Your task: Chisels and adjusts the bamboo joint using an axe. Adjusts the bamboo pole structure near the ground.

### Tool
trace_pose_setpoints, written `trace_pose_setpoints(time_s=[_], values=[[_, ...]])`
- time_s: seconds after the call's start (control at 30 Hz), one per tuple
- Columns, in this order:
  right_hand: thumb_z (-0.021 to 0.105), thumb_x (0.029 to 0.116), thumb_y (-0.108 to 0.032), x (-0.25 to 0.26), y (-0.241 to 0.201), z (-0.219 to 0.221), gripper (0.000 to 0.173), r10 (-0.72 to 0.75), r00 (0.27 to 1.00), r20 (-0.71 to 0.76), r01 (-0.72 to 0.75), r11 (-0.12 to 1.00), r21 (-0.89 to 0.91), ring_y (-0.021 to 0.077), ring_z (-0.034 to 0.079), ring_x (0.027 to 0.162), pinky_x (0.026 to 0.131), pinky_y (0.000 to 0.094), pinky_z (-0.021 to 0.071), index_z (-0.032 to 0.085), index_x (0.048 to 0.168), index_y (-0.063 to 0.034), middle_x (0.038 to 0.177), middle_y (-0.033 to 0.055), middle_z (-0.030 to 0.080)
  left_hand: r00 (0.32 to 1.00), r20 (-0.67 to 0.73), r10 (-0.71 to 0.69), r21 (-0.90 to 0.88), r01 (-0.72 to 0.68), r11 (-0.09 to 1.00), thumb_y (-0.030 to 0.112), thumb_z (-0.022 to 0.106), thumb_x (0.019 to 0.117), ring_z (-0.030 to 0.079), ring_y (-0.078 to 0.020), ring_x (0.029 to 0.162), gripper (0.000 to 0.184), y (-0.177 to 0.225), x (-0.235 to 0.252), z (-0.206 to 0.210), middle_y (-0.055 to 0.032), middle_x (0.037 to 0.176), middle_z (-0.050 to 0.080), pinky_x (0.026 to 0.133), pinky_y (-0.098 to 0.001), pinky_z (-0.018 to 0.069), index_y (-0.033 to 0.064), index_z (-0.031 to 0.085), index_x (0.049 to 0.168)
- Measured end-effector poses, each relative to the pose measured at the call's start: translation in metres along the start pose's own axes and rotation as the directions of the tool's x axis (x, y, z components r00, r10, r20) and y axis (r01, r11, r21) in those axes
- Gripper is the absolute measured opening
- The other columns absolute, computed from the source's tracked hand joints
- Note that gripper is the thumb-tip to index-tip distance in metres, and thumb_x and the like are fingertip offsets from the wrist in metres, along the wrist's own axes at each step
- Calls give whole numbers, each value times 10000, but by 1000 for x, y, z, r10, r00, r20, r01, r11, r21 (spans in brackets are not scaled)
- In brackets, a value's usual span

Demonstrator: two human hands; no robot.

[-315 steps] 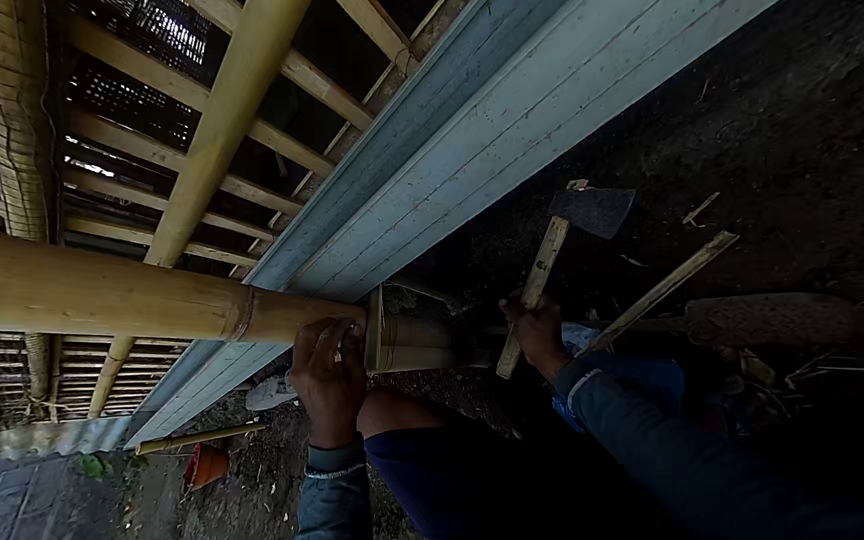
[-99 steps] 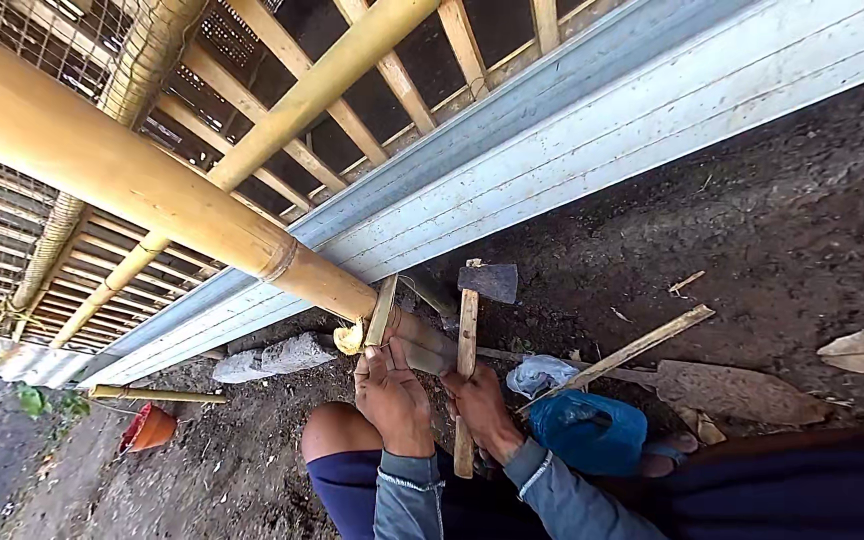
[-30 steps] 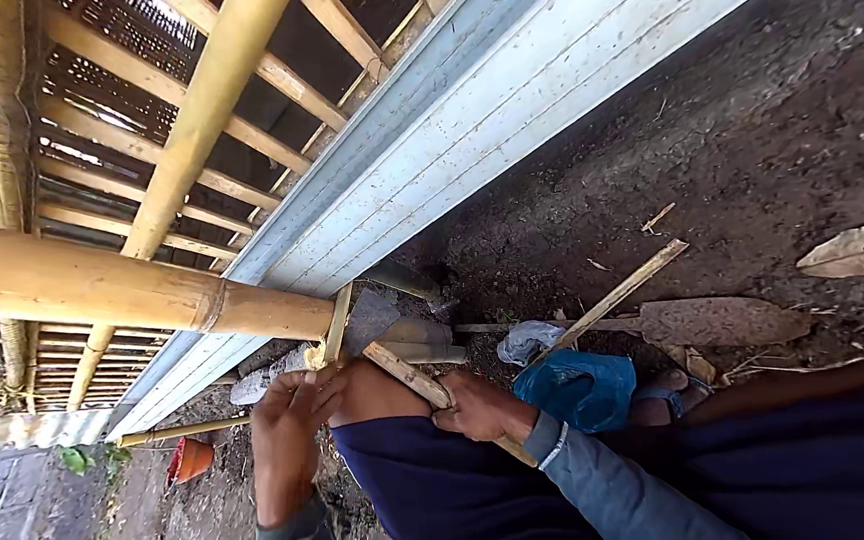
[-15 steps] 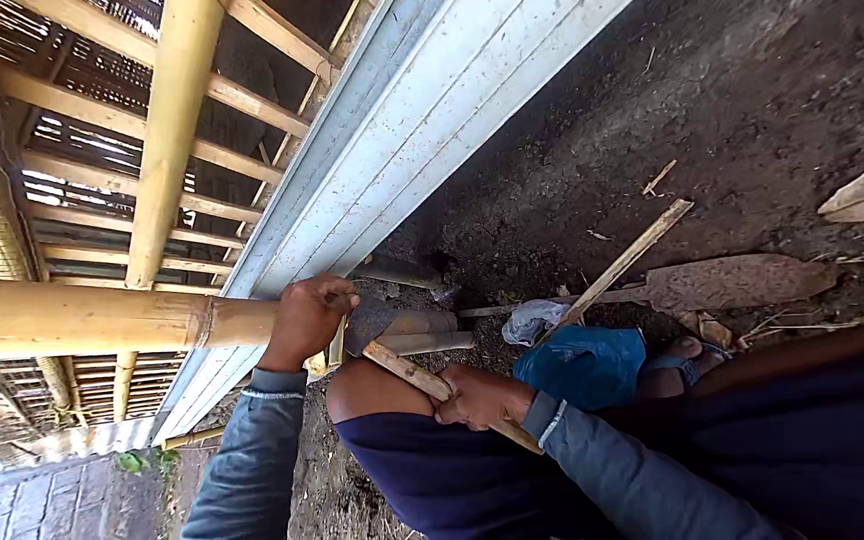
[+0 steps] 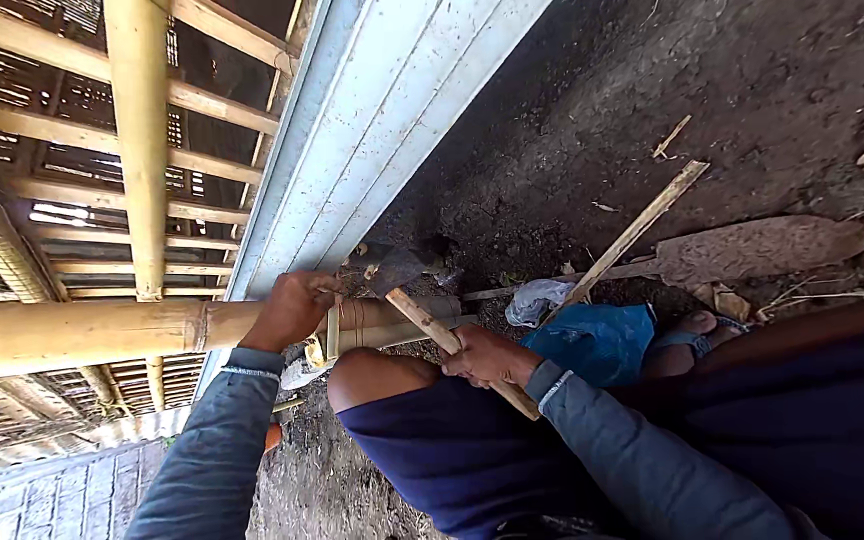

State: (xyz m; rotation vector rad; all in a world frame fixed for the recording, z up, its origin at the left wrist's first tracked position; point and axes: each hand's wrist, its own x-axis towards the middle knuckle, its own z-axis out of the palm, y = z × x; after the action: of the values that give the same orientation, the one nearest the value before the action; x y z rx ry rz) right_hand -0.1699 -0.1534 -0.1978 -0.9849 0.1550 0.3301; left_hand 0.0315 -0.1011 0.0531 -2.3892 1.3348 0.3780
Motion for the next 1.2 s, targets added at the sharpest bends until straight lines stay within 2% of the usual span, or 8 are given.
trace_pose_setpoints(time_s=[0.3,0.5,0.6,0.77,0.83,0.93,1.03,1.2], values=[[678,947,-145,5,0,8,113,-38,999,33,42,993,-113,101,461,413,421,265,416,580,924,-95,575,9,497,996,-90,-22,104,32,994,70,691,956,727,-267,825,105,-9,-22,16,-88,924,761,782,-571,569,92,781,1006],[687,951,-168,8,4,10,130,1,1000,-13,-3,986,-165,115,475,439,442,283,431,591,964,-81,613,21,517,943,-168,288,189,-256,948,58,668,920,715,-309,967,128,-4,-11,33,-127,994,736,850,-534,581,60,770,998],[683,937,-158,11,6,9,119,3,998,-58,-9,995,-99,111,477,429,435,274,431,596,962,-81,605,18,518,938,-27,345,399,-307,864,76,684,912,699,-324,965,108,0,0,38,-113,953,738,846,-526,551,83,774,971],[692,932,-140,11,5,5,118,11,992,-122,-9,1000,16,108,467,406,410,256,417,597,963,-77,590,21,520,933,122,338,651,-332,682,104,687,888,669,-313,922,69,3,8,51,-95,870,709,819,-494,494,84,753,879],[684,936,-142,11,5,4,111,5,991,-134,1,999,43,109,465,403,408,257,415,593,952,-80,582,18,511,938,110,329,699,-309,645,115,689,896,665,-314,938,84,6,6,56,-101,871,705,882,-507,477,84,752,850],[679,938,-143,12,4,4,118,5,990,-142,4,998,62,112,465,401,409,258,421,584,955,-75,578,22,506,951,63,303,725,-252,641,125,692,906,667,-309,1001,96,7,3,59,-95,918,720,976,-517,452,96,759,844],[681,938,-150,13,5,4,120,7,990,-142,1,999,54,115,475,405,413,261,430,588,962,-77,580,23,511,960,32,280,732,-213,647,129,682,904,640,-332,1029,124,7,-1,62,-122,980,690,936,-512,471,82,740,805],[686,933,-151,14,3,6,125,18,990,-140,-17,1000,7,112,486,415,421,263,438,592,962,-76,595,27,525,999,0,42,718,-29,696,90,646,906,610,-346,1121,123,21,-7,63,-151,1219,640,894,-521,491,43,745,850]])
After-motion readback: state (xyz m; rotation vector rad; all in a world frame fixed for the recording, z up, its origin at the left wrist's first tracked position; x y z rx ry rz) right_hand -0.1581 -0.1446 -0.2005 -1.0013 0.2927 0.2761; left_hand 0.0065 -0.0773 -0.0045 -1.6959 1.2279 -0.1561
